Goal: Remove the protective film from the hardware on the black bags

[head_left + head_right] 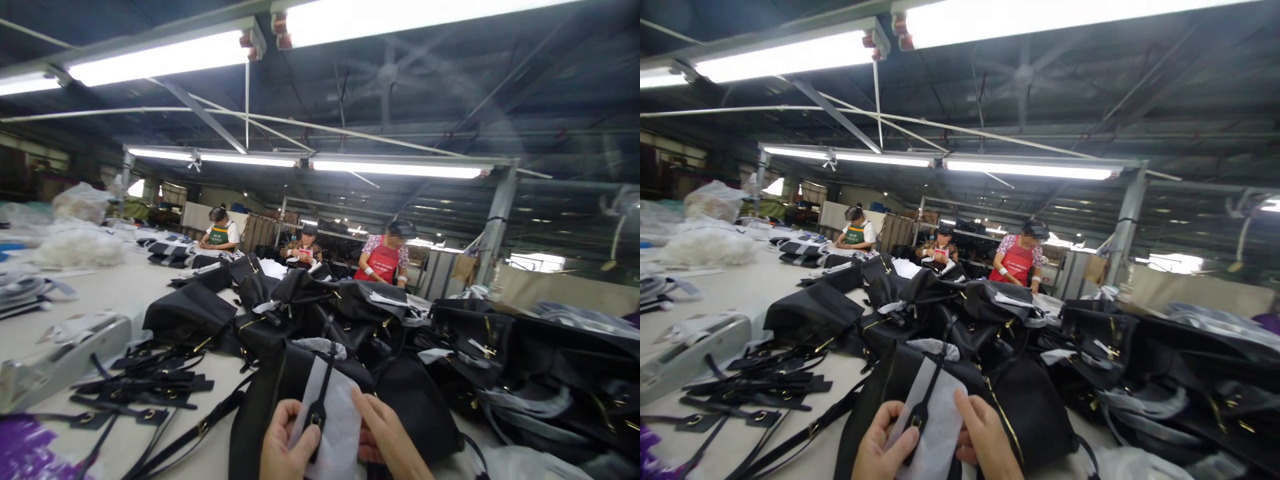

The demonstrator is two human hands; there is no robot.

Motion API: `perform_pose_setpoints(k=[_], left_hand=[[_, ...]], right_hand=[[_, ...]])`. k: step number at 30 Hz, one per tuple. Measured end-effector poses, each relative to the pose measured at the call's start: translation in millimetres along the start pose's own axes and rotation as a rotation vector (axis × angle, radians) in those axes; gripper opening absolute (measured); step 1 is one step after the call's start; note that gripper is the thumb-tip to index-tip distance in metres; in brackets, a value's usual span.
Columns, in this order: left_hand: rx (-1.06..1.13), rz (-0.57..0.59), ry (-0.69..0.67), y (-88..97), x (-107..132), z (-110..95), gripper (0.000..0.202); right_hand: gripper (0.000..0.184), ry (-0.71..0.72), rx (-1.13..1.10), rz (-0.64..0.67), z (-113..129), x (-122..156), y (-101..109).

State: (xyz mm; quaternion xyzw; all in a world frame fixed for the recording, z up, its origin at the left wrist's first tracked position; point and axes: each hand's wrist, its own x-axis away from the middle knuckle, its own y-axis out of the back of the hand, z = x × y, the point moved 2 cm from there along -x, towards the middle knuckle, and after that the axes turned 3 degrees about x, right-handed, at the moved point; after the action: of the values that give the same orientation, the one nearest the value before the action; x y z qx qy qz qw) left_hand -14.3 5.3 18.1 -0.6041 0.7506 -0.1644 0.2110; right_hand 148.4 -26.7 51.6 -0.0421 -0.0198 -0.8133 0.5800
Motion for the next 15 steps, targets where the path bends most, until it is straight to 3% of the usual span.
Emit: perform_pose_setpoints(k=[2, 5, 10, 15], left_hand=[[0.004, 0.003, -0.009, -1.3, 1.7, -0.5, 0.039], [-0.069, -0.031, -0.098, -2.7, 4.1, -1.2, 0.036], [-0.255, -0.061, -0.241, -0.6, 6.3, 0.3, 0.034], [-0.425, -0.093, -0.411, 1.2, 8.4, -2.8, 0.018]], right_hand=[[0.056, -0.078, -0.09, 0.087, -7.4, 4.8, -10.0], [0.049, -0.038, -0.23, 0.159, -3.7, 10.3, -25.7], [0.041, 0.021, -0.331, 0.152, 10.8, 10.0, -39.3], [0.042, 0.037, -0.274, 0.159, 12.4, 11.5, -39.9]])
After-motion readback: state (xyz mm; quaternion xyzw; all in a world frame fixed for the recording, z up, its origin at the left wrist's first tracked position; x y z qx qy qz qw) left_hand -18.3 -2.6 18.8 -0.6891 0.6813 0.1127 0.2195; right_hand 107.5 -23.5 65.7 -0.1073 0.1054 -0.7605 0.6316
